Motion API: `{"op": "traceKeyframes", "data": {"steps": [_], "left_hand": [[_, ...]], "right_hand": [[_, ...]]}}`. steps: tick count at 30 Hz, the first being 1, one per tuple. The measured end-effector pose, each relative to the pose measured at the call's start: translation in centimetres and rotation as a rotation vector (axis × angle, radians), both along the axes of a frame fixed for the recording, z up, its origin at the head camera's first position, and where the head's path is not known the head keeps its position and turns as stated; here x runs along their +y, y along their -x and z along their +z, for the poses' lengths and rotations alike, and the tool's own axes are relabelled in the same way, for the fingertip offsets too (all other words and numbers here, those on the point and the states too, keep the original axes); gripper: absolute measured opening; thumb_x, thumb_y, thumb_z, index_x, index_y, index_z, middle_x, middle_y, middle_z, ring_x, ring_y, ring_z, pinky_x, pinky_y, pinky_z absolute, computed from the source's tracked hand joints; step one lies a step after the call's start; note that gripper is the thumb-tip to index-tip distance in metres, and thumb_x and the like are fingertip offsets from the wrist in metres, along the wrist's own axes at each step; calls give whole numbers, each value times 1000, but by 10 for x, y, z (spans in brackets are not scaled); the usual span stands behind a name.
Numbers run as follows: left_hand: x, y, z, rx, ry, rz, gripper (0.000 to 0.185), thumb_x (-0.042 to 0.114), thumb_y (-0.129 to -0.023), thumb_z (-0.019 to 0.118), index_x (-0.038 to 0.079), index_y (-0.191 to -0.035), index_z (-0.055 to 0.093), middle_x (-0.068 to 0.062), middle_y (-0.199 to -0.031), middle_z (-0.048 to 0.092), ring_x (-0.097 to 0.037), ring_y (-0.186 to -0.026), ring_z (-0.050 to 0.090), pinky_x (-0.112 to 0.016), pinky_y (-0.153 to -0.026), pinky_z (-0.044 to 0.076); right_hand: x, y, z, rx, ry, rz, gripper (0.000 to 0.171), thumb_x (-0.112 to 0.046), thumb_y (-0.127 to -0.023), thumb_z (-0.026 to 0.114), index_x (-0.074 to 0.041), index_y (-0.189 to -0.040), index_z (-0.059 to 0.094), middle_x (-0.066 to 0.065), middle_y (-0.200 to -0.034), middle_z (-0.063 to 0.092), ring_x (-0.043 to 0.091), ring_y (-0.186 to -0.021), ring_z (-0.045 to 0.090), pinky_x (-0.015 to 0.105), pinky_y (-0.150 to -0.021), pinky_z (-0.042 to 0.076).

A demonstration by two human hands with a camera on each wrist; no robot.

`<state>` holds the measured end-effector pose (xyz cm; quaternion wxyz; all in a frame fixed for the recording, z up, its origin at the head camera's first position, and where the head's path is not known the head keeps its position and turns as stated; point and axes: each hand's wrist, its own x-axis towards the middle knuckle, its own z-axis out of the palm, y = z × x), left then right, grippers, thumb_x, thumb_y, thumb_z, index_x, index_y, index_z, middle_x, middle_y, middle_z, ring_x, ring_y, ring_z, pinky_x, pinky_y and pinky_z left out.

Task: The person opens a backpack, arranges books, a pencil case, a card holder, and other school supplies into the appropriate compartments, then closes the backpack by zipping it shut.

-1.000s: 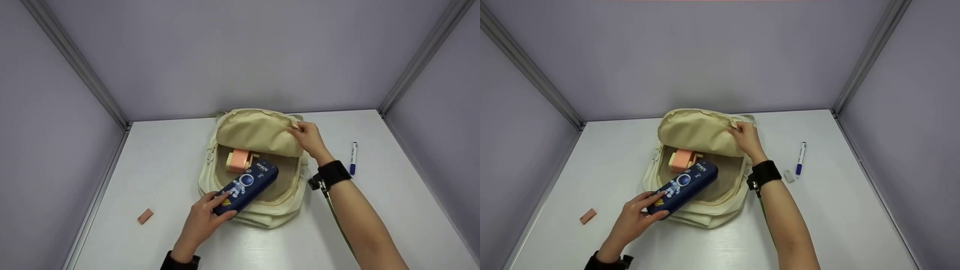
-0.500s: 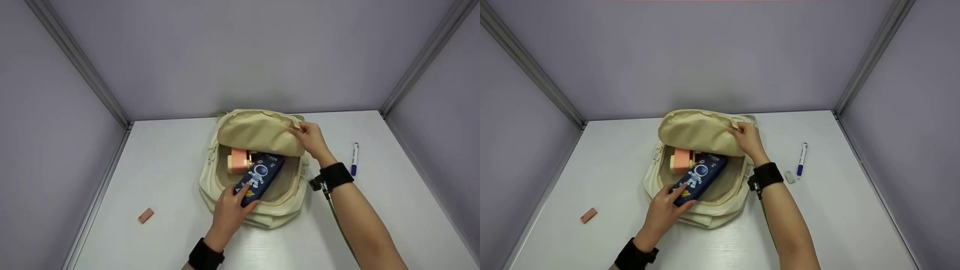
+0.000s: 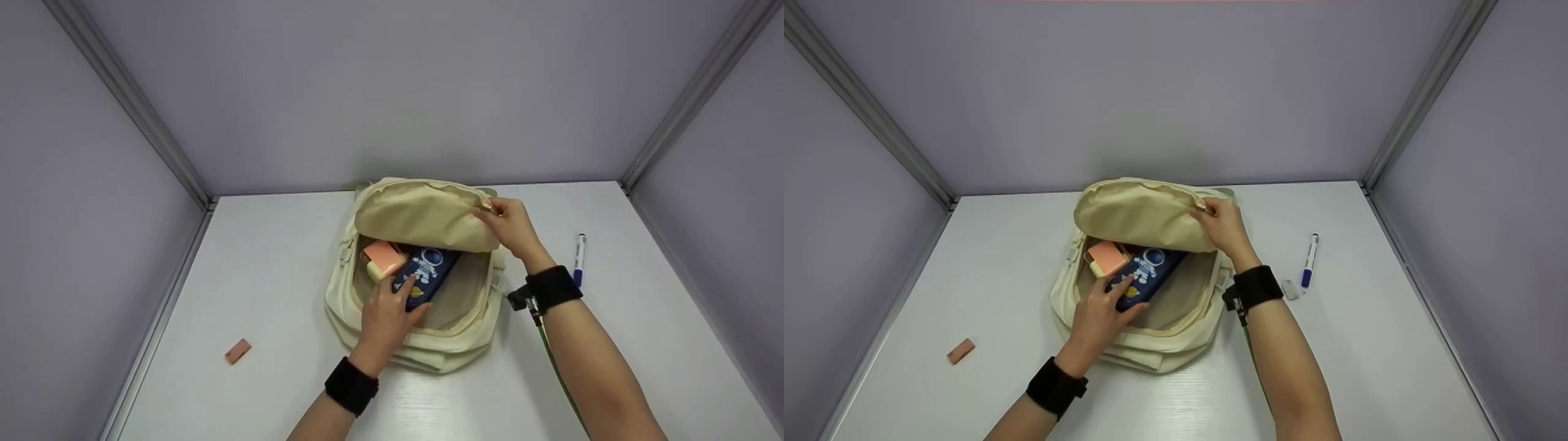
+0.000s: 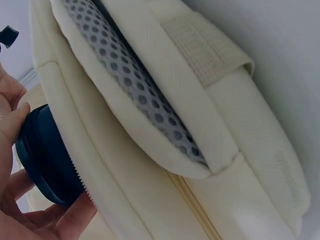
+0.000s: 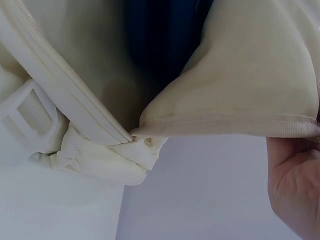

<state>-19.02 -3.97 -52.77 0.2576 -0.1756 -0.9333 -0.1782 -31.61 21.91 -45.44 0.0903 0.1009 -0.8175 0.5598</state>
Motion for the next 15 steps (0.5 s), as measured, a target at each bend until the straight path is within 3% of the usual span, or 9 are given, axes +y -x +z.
{"op": "traceKeyframes", "data": {"steps": [6, 10, 15], "left_hand": [[12, 11, -1, -8, 62, 22, 62, 57, -79, 75, 15, -124, 69, -24, -115, 60, -35, -93, 65, -41, -60, 56], [20, 19, 0, -22, 101, 31, 62, 58, -80, 73, 15, -125, 69, -24, -115, 59, -35, -95, 65, -39, -63, 57], [30, 30, 0, -23, 150, 59, 63, 61, -82, 70, 17, -127, 68, -23, -112, 58, -32, -90, 64, -36, -61, 56]], "right_hand": [[3, -1, 2, 9, 0, 9, 35, -11, -91, 72, 1, -67, 50, -5, -58, 35, 5, -50, 33, 20, -46, 27], [5, -2, 3, 7, 10, 24, 28, -11, -90, 72, 7, -73, 59, -4, -60, 41, 6, -52, 36, 20, -48, 30], [4, -1, 4, 13, 7, 33, 20, -8, -89, 73, 5, -77, 64, -6, -61, 44, 6, -53, 38, 20, -49, 32]]}}
